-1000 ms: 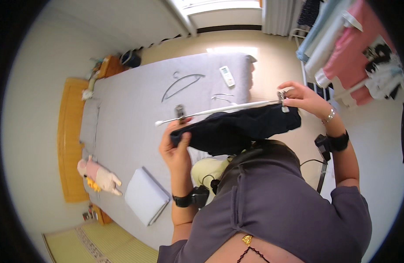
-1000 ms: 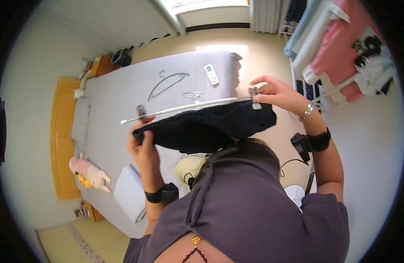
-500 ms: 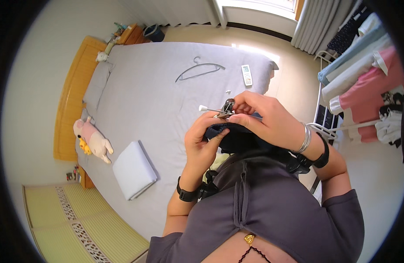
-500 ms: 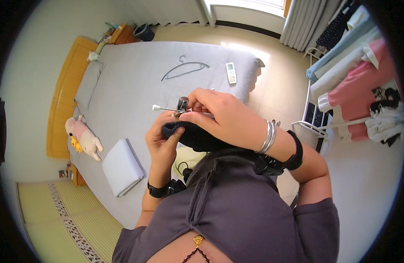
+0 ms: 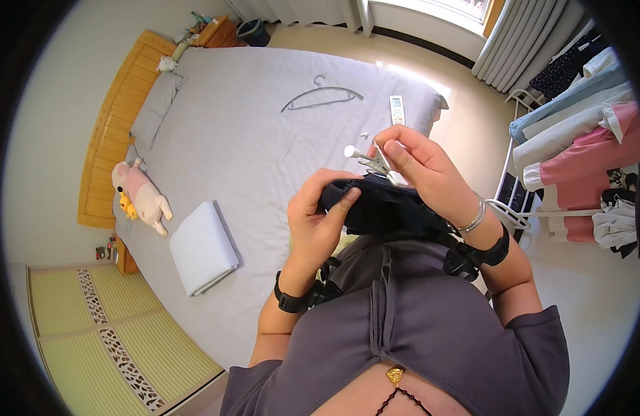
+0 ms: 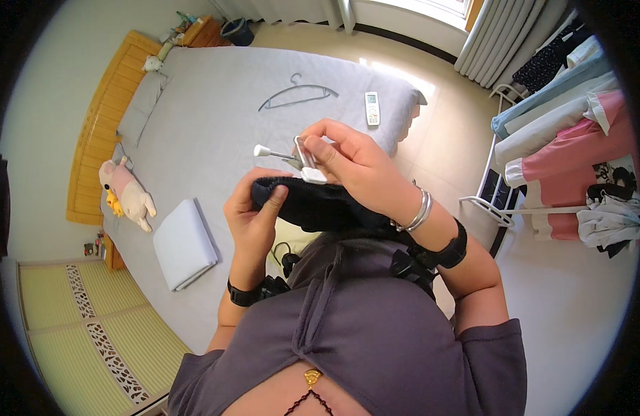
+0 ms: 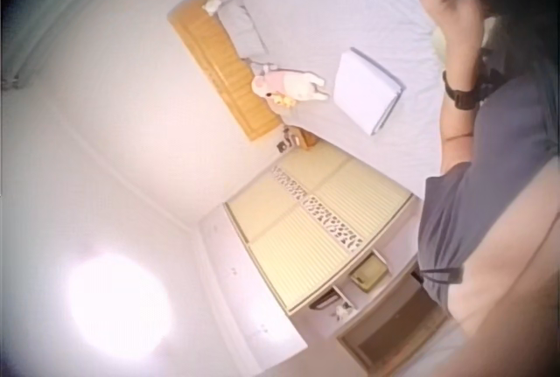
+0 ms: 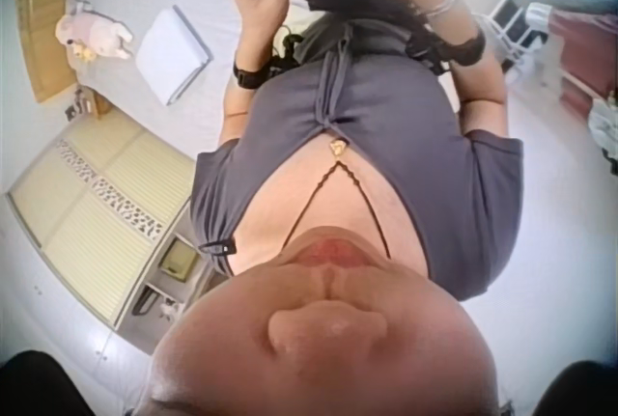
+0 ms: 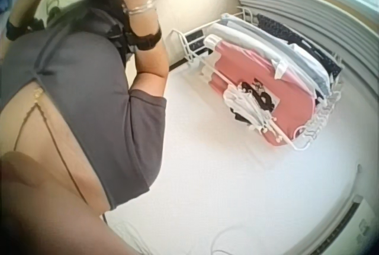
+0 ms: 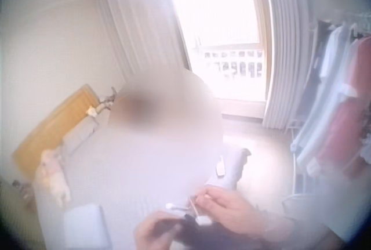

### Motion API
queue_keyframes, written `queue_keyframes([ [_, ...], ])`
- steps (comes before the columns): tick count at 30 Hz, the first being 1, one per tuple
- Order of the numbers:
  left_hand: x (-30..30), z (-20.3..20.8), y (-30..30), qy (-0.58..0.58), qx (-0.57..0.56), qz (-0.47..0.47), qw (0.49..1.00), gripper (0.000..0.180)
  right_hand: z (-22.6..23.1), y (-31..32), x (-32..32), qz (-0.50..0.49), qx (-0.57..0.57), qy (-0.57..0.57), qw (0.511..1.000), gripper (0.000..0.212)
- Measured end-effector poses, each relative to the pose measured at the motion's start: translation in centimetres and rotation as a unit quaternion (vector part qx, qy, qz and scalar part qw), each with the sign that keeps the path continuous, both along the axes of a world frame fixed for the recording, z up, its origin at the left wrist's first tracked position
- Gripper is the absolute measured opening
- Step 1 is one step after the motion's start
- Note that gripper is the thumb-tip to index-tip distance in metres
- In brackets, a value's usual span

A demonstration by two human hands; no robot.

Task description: The person folds a pair of dark pants, attaches them to a hanger using clips, and hangs the pants on a clothing rack. The person then browses through other clothes on the rack.

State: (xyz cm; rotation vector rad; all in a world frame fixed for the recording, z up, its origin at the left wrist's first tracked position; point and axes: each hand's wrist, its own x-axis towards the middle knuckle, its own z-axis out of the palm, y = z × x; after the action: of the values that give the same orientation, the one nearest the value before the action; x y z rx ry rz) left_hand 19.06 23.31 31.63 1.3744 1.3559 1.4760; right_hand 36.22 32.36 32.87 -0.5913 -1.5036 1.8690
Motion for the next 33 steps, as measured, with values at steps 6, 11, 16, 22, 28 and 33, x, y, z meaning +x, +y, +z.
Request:
queue_keyframes([
  [6,0.3,0.3,-0.4,-0.058,-0.004,-0.006,0.998,0.012,-0.5,0.4,1.0,0.166,-0.073,0.006,0.983,0.019],
  [11,-0.5,-0.2,-1.1,-0.064,-0.003,-0.068,0.996,0.018,-0.2,0.1,1.2,0.165,-0.054,-0.061,0.983,0.023],
  [16,0.3,0.4,-1.3,-0.017,-0.068,-0.02,0.997,0.018,-2.3,-1.6,0.2,0.044,0.032,-0.058,0.997,0.02],
  [22,0.1,0.2,-1.2,0.04,-0.05,-0.008,0.998,0.016,-1.2,-2.8,0.4,-0.017,0.163,-0.141,0.976,0.015],
  [28,0.9,0.4,-2.1,0.073,-0.021,0.042,0.996,0.018,-1.8,-2.8,0.5,-0.011,0.235,-0.107,0.966,0.015],
  [33,0.8,-0.3,-2.0,0.017,0.012,0.097,0.995,0.018,-1.9,-3.1,-0.2,-0.035,0.252,-0.125,0.959,0.012],
])
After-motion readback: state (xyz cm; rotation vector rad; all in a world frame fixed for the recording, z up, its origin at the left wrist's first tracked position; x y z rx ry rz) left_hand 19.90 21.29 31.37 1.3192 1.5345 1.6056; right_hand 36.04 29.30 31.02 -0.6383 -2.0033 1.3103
